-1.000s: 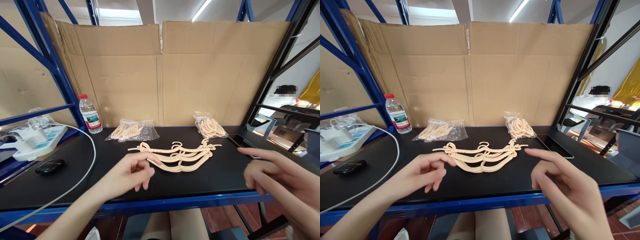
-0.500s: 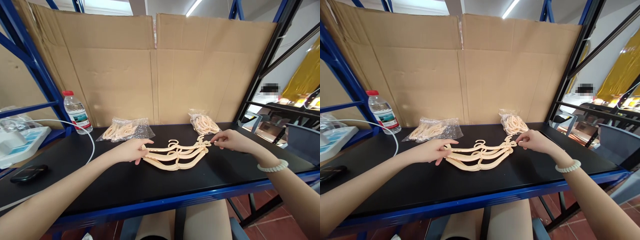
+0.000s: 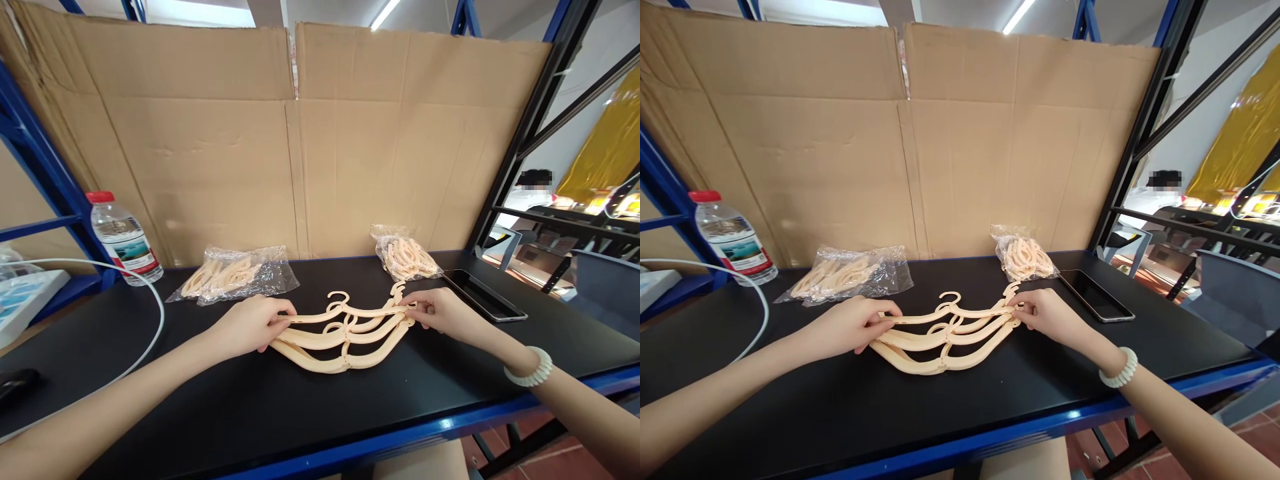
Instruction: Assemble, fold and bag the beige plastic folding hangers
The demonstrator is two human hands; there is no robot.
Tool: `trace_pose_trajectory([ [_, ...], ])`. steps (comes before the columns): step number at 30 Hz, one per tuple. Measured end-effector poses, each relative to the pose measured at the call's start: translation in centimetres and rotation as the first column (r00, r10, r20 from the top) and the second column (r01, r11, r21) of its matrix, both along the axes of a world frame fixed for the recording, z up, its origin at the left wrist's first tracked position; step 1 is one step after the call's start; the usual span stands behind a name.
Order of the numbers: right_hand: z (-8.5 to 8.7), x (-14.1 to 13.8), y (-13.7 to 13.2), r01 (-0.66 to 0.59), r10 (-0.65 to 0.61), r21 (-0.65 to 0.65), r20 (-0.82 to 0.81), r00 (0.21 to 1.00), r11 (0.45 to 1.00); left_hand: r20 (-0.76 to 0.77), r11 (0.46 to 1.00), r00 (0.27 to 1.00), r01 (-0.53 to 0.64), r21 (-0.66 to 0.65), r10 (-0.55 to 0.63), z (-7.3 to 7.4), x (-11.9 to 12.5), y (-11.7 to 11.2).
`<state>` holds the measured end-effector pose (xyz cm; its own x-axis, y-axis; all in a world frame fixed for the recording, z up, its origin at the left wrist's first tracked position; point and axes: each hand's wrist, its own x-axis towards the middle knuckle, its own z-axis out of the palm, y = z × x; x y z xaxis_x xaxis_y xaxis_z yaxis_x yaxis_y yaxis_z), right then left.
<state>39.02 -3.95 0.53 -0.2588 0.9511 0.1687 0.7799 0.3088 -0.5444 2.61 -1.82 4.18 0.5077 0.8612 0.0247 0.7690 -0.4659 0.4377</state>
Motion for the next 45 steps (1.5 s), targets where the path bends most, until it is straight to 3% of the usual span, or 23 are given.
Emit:
trace_pose_trajectory([
  [3,0.6,0.1,-0.2,0.024,-0.025,0.073,0.002,1.0,0.997,0.001,0.994,1.0,-0.014,0.107,0.013,0.2,0.1,0.0],
  [7,2.7,-0.2,-0.8,0.074,-0.076,0.109,0.02,0.997,0.991,0.017,0.946,0.998,-0.058,0.32,0.055,1.1,-0.4,0.1],
  [12,4.6,-1.6,0.1,0.132,-0.142,0.188,0.04,0.989,0.973,0.184,0.87,0.981,-0.141,0.472,0.059,1.7,-1.7,0.5],
  [14,4.6,-2.3,1.1,0.12,-0.135,0.218,0.055,0.989,0.969,0.272,0.879,0.959,-0.194,0.435,0.077,1.5,-2.0,0.6],
  [17,4.1,-3.4,2.8,0.088,-0.094,0.226,0.017,0.995,0.97,0.444,0.937,0.887,-0.252,0.243,0.124,0.7,-1.8,0.9],
  [21,3.4,-4.8,4.6,0.054,-0.014,0.179,-0.215,0.976,0.982,0.653,0.964,0.721,-0.26,-0.053,0.23,-0.2,-1.2,1.0],
  [25,3.0,-5.8,5.3,-0.002,0.043,0.085,-0.491,0.87,0.996,0.741,0.934,0.569,-0.244,-0.262,0.357,-0.5,-0.7,0.6],
  [29,2.5,-5.8,5.0,-0.061,0.03,-0.019,-0.705,0.709,0.998,0.791,0.909,0.448,-0.216,-0.356,0.417,-0.6,-0.5,0.2],
  [32,2.1,-5.6,4.4,-0.033,-0.035,-0.07,-0.791,0.611,0.997,0.795,0.906,0.435,-0.235,-0.352,0.422,-0.7,-0.2,0.0],
  [36,1.4,-5.9,3.7,0.045,-0.103,-0.095,-0.798,0.593,0.994,0.811,0.922,0.446,-0.254,-0.292,0.379,-1.0,0.2,-0.6],
  [41,0.9,-6.8,3.1,0.045,-0.057,-0.039,-0.844,0.534,0.998,0.777,0.941,0.535,-0.251,-0.229,0.332,-2.1,0.7,-1.1],
  [45,1.0,-7.2,2.8,0.048,-0.083,-0.068,-0.888,0.451,0.996,0.761,0.952,0.574,-0.229,-0.204,0.301,-2.5,0.7,-1.1],
])
